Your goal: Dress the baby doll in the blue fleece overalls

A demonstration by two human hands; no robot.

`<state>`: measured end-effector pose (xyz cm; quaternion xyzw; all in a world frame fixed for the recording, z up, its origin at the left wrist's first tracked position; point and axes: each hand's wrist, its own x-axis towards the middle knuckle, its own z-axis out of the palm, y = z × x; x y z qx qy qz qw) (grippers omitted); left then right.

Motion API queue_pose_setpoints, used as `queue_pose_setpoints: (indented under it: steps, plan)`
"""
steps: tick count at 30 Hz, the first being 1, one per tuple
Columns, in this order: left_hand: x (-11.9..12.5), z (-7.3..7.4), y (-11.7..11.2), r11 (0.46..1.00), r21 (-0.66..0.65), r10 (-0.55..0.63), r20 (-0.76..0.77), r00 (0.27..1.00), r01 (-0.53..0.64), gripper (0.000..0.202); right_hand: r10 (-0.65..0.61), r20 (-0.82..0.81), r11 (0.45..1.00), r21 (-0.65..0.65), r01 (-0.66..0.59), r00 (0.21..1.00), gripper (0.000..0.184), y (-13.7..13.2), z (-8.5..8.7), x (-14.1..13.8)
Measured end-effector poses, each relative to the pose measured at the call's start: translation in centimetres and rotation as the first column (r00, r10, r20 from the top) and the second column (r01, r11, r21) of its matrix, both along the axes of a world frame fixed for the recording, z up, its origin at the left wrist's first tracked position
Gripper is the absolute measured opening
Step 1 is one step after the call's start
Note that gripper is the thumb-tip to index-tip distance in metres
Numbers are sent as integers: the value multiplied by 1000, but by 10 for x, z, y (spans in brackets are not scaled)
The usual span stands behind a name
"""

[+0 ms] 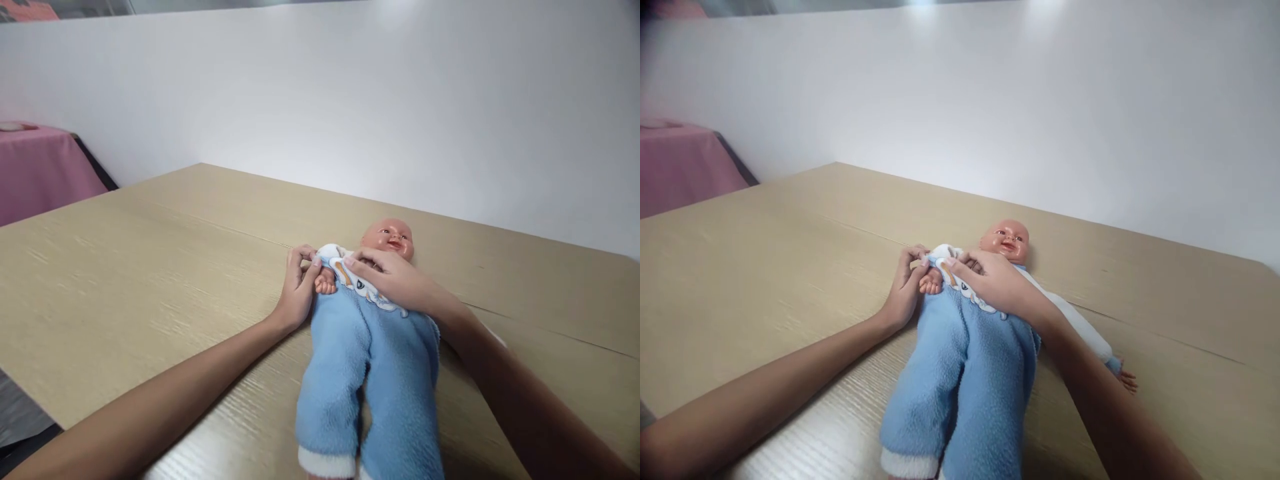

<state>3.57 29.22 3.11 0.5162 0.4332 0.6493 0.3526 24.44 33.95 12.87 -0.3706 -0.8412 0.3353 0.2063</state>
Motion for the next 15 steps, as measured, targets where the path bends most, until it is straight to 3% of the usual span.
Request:
queue_pose_setpoints:
  steps: [3, 6, 9, 12, 15]
  plan:
    - [0, 0, 3, 999, -21, -27, 31, 999, 28, 18, 65, 55, 998, 19, -66, 996, 40, 0, -4, 4]
    - [-1, -4, 8, 997, -40, -57, 110, 992, 62, 21, 99, -58, 995, -19, -100, 993, 35, 11, -16, 7]
    - [-1, -9, 15, 992, -75, -81, 204, 976, 98, 27, 80, -184, 995, -37, -88, 980, 34, 19, -26, 9]
    - [0, -13, 22, 971, -163, -111, 330, 937, 173, 36, 61, -189, 998, 0, -62, 980, 33, 18, -30, 9]
    - [-1, -14, 27, 958, -206, -121, 346, 930, 201, 37, 43, -183, 999, 11, -42, 982, 30, 15, -31, 7]
